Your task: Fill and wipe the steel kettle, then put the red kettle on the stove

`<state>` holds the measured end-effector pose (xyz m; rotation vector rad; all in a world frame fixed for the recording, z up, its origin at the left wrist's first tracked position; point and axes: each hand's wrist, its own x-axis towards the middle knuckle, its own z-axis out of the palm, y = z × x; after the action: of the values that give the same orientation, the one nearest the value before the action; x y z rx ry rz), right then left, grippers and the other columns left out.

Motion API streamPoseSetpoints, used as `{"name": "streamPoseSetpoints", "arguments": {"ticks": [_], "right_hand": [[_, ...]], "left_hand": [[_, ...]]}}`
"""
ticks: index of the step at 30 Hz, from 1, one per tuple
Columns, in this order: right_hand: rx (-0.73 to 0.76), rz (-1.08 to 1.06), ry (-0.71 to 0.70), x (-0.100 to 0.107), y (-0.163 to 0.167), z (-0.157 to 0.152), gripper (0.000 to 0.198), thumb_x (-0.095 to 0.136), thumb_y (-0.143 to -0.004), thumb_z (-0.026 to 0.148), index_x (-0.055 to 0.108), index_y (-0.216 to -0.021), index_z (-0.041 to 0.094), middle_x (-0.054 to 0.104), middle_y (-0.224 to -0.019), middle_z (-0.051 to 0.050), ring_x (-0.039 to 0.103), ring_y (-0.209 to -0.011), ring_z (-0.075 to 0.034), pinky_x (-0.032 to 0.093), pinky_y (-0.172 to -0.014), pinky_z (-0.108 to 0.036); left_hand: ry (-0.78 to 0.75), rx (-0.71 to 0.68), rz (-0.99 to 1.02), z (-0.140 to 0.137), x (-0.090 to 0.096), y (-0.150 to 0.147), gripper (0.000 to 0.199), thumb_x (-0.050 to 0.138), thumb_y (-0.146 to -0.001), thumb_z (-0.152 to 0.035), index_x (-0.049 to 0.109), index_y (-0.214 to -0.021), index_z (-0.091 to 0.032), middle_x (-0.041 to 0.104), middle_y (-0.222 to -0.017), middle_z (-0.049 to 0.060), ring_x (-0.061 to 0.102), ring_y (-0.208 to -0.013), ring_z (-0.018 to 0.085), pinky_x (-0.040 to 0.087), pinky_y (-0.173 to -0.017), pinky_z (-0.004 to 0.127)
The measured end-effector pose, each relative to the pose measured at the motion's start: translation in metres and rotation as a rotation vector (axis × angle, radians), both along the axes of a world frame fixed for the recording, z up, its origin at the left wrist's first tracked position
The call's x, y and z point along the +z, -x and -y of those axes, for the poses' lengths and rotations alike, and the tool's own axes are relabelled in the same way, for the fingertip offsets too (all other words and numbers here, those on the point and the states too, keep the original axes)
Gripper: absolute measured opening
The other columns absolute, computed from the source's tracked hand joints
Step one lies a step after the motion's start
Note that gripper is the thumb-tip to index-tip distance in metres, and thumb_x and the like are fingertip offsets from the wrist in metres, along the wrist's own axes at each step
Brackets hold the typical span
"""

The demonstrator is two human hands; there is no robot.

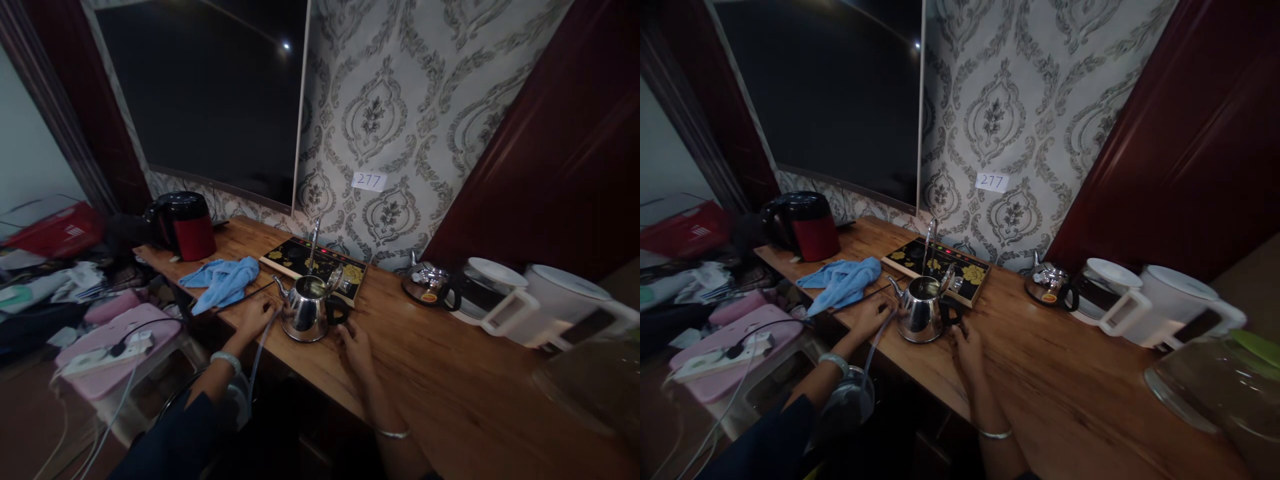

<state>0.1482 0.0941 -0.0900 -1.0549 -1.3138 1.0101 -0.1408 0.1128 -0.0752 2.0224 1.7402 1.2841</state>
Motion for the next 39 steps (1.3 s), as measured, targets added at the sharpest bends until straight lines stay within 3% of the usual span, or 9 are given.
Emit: {"name": "streamPoseSetpoints", "arguments": {"ticks": [6, 16, 39], "right_hand": [[-0.009, -0.001, 0.009, -0.0008, 0.0006, 0.0009, 0.034, 0.063, -0.076, 0.049, 0.069, -0.090, 0.018, 0.062, -0.064, 0.000, 0.052, -0.052, -0.014, 0.042, -0.049, -0.025], [-0.029, 0.072, 0.010, 0.0025, 0.0010, 0.0033, 0.047, 0.060, -0.076, 0.064, 0.063, -0.066, 0.019, 0.053, -0.052, 0.002, 0.047, -0.049, -0.014, 0.036, -0.048, -0.025], [-0.029, 0.072, -0.007, 0.0073, 0.0030, 0.0049, 0.048, 0.060, -0.074, 0.067, 0.059, -0.061, 0.020, 0.053, -0.052, 0.001, 0.049, -0.050, -0.015, 0.039, -0.050, -0.026]], "left_hand": [[0.014, -0.039, -0.023, -0.0002, 0.0000, 0.0026, 0.014, 0.054, -0.078, -0.018, 0.067, -0.072, -0.018, 0.068, -0.081, 0.006, 0.062, -0.077, 0.018, 0.051, -0.076, 0.031], [-0.014, -0.056, -0.047, 0.0007, 0.0027, 0.0009, 0.016, 0.052, -0.079, -0.016, 0.064, -0.069, -0.018, 0.069, -0.081, 0.006, 0.063, -0.080, 0.019, 0.050, -0.079, 0.032], [-0.012, -0.028, -0.038, 0.0000, 0.0014, 0.0006, 0.016, 0.054, -0.080, -0.018, 0.064, -0.068, -0.019, 0.067, -0.075, 0.004, 0.062, -0.074, 0.018, 0.050, -0.073, 0.031]]}}
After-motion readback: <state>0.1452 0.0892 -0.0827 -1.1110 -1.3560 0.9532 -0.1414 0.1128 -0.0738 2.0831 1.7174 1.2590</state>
